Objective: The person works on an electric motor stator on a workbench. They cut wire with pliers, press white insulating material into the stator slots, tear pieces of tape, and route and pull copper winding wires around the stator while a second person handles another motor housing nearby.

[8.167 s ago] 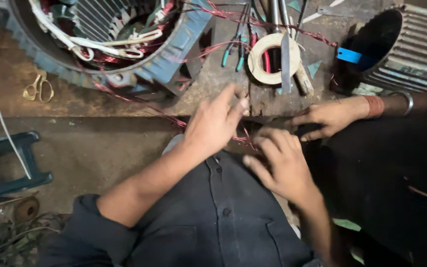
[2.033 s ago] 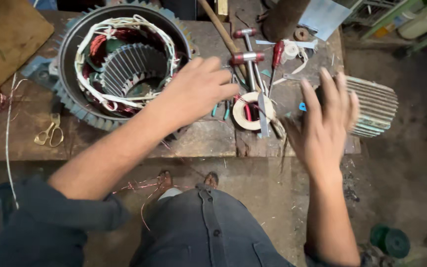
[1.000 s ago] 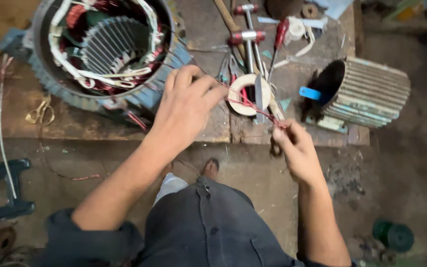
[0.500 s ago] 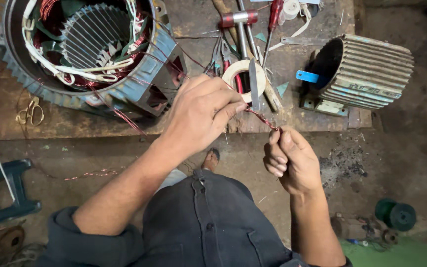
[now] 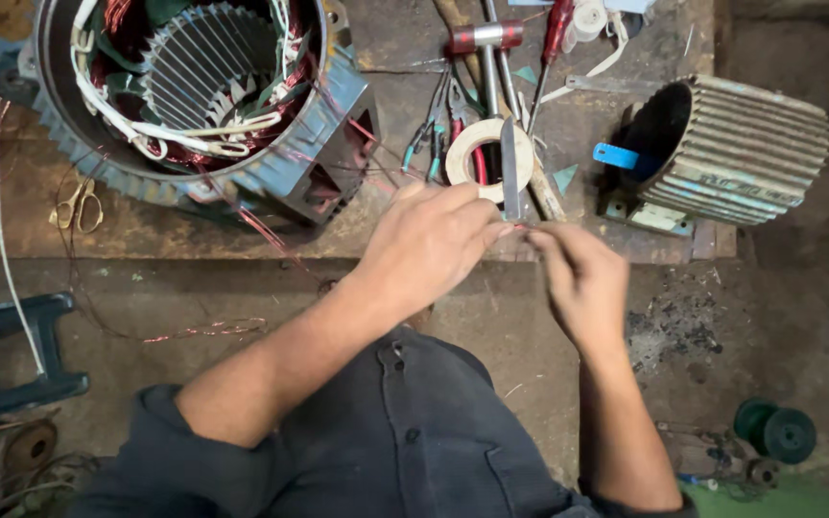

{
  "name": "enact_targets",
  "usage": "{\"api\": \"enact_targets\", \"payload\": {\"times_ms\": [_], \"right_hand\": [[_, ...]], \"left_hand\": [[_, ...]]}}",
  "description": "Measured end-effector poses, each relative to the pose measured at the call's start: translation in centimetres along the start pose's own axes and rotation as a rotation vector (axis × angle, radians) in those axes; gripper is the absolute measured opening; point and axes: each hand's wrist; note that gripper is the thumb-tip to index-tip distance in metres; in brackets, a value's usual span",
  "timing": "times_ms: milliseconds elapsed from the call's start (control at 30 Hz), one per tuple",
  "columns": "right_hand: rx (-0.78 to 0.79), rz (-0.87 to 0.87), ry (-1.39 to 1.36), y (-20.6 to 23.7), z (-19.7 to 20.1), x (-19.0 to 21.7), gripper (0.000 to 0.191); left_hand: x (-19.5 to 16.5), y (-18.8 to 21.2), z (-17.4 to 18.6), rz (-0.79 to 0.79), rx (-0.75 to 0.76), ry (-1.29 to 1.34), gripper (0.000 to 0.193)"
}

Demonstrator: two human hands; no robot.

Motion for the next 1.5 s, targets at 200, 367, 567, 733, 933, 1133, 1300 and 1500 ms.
{"api": "enact_targets", "payload": {"times_ms": [200, 367, 567, 733, 933, 1133, 1300, 1500], "right_hand": [[-0.071, 0.167, 0.384, 5.5, 1.0, 1.1, 0.009], [0.184, -0.135, -0.102, 5.0, -1.1, -3.3, 0.014], [-0.065, -0.213, -0.144, 2.6, 0.4, -3.6, 0.017], [0.171, -0.042, -0.107, 5.4, 1.4, 1.2, 0.016], [0.28, 0.061, 0.059, 1.3, -0.3, -1.2, 0.009], [-0.01, 0.034, 0.089, 4.6, 3.2, 0.5, 0.011], [0.38, 0.068, -0.108, 5.4, 0.0, 0.5, 0.01], [0.003, 0.112, 0.353, 3.0, 2.2, -0.9, 0.015]], "left_hand": [[-0.5, -0.3, 0.3, -0.012, 0.067, 0.153, 0.019], [-1.2, 0.2, 0.3, -0.012, 0.083, 0.134, 0.018], [-0.8, 1.0, -0.4, -0.026, 0.076, 0.159, 0.012], [-0.2, 1.2, -0.1, -0.032, 0.102, 0.222, 0.01], [-0.8, 1.6, 0.6, -0.146, 0.223, -0.038, 0.01], [-0.7, 1.3, 1.2, -0.145, 0.297, 0.027, 0.022], [-1.9, 1.8, 0.7, -0.182, 0.197, -0.015, 0.028], [-3.0, 1.3, 0.6, 0.11, 0.593, -0.084, 0.057]]}}
Point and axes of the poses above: each hand's wrist, its own y-axis away from the middle knuckle, its own z-axis out of the back of the hand, x = y × z, and after that the axes turned 2 degrees about x, right-handed
